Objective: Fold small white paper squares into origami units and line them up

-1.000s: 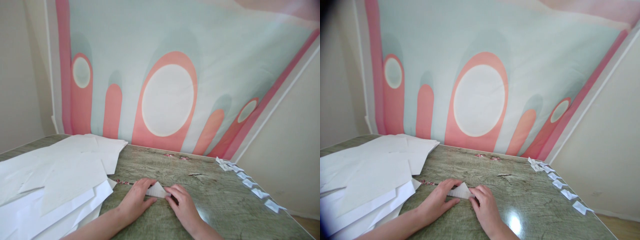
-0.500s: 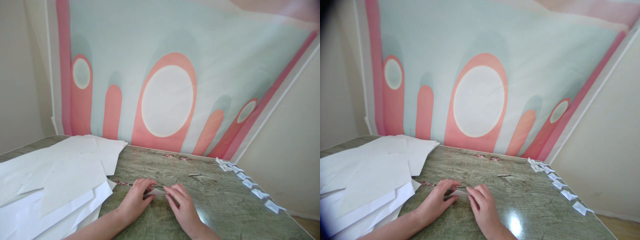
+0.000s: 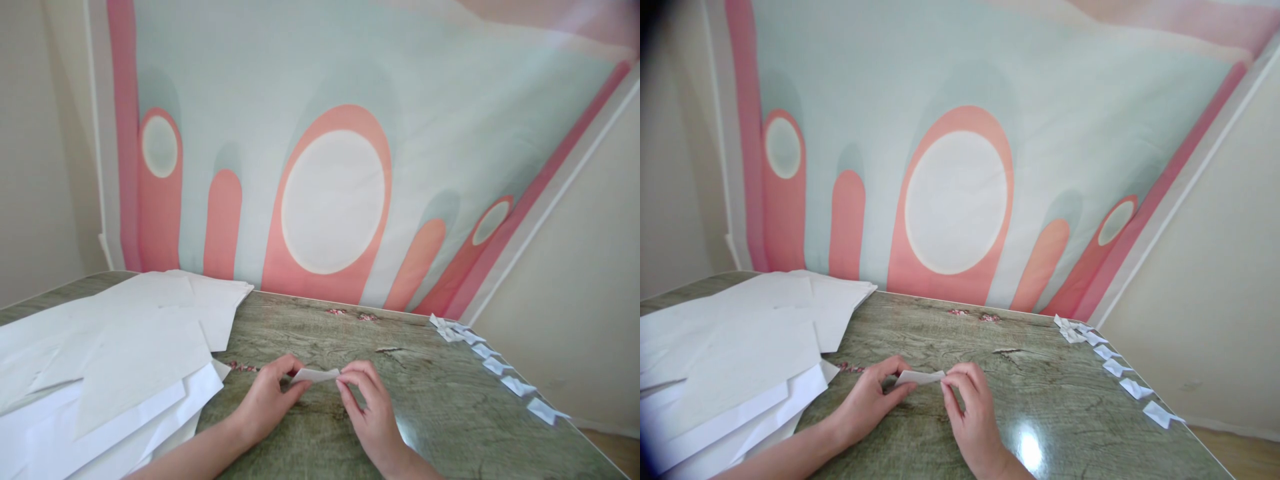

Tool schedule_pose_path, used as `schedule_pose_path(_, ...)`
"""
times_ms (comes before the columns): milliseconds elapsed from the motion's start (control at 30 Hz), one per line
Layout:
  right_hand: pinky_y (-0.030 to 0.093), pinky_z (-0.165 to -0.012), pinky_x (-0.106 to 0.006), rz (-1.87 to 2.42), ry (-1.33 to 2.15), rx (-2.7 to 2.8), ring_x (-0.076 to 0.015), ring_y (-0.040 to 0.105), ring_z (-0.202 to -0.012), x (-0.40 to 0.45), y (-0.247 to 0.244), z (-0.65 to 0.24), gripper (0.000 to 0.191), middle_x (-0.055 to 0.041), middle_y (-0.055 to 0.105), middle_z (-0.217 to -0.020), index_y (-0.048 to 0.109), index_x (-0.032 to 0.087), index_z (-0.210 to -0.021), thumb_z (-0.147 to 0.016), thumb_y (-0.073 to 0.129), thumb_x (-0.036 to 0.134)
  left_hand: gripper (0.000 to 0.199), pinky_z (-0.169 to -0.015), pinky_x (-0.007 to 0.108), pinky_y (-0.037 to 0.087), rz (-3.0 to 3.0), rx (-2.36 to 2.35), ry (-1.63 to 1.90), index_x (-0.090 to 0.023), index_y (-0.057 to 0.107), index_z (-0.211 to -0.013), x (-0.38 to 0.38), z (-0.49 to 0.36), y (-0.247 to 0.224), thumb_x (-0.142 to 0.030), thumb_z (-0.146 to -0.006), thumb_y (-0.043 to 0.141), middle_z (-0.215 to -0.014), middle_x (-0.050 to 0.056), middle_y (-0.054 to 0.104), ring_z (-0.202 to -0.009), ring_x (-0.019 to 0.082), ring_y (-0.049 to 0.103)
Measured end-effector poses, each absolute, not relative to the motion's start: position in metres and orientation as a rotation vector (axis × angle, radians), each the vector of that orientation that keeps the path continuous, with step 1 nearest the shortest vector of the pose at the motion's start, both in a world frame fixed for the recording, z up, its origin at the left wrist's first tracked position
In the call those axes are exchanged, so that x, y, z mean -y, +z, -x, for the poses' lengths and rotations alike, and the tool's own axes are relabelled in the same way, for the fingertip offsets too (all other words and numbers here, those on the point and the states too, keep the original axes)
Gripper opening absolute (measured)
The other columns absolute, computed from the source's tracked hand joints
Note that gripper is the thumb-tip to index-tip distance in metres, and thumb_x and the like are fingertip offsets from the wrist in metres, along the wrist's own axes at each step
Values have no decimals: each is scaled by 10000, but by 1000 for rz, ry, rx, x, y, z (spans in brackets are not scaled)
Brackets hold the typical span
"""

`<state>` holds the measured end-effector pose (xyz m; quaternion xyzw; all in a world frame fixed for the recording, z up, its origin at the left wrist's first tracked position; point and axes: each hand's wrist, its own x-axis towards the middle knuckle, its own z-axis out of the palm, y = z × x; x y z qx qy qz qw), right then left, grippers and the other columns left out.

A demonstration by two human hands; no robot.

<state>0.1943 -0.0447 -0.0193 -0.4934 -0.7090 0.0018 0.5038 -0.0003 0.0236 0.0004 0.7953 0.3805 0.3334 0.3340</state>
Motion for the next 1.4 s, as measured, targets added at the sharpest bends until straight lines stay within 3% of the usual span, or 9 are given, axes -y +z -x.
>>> schedule_pose_path(533, 503, -818, -335, 1176, 42, 1723, -184, 592, -917, 42, -23, -196, 184, -66, 613, -954, 598, 217, -993, -882, 480, 131, 73, -678, 242, 427, -2081, -982, 841, -177, 592, -721, -22, 0, 5, -213, -762, 544, -721, -18, 619, -718, 160, 581)
schedule_pose_path(733, 508, -802, -317, 1145, 79, 1720, -177, 596, -898, 41, -21, -194, 188, -63, 610, -942, 601, 215, -990, -881, 479, 122, 68, -751, 268, 444, -2095, -886, 947, -184, 605, -728, -23, 0, 4, -164, -754, 546, -782, 8, 628, -783, 168, 588)
schedule_pose_path(1033, 519, -762, -308, 1124, 72, 1716, -180, 606, -862, 42, -18, -193, 173, -64, 622, -914, 614, 210, -969, -859, 510, 127, 325, -763, 268, 461, -2085, -640, 1042, -207, 691, -843, -18, 0, 3, -20, -721, 454, -820, 27, 601, -818, 156, 585)
schedule_pose_path(1233, 513, -776, -319, 1125, 69, 1718, -185, 603, -881, 43, -20, -195, 181, -63, 618, -936, 606, 216, -978, -847, 529, 117, 390, -739, 263, 458, -2150, -580, 1040, -224, 704, -936, -16, 1, 3, -7, -741, 447, -838, 39, 577, -806, 155, 576)
schedule_pose_path(1400, 476, -886, -351, 1138, 68, 1717, -195, 585, -993, 42, -24, -196, 225, -70, 610, -1036, 595, 220, -1019, -845, 522, 98, 368, -786, 272, 445, -2154, -563, 1039, -248, 703, -926, -17, 1, 0, -16, -759, 471, -891, 37, 572, -858, 161, 566)
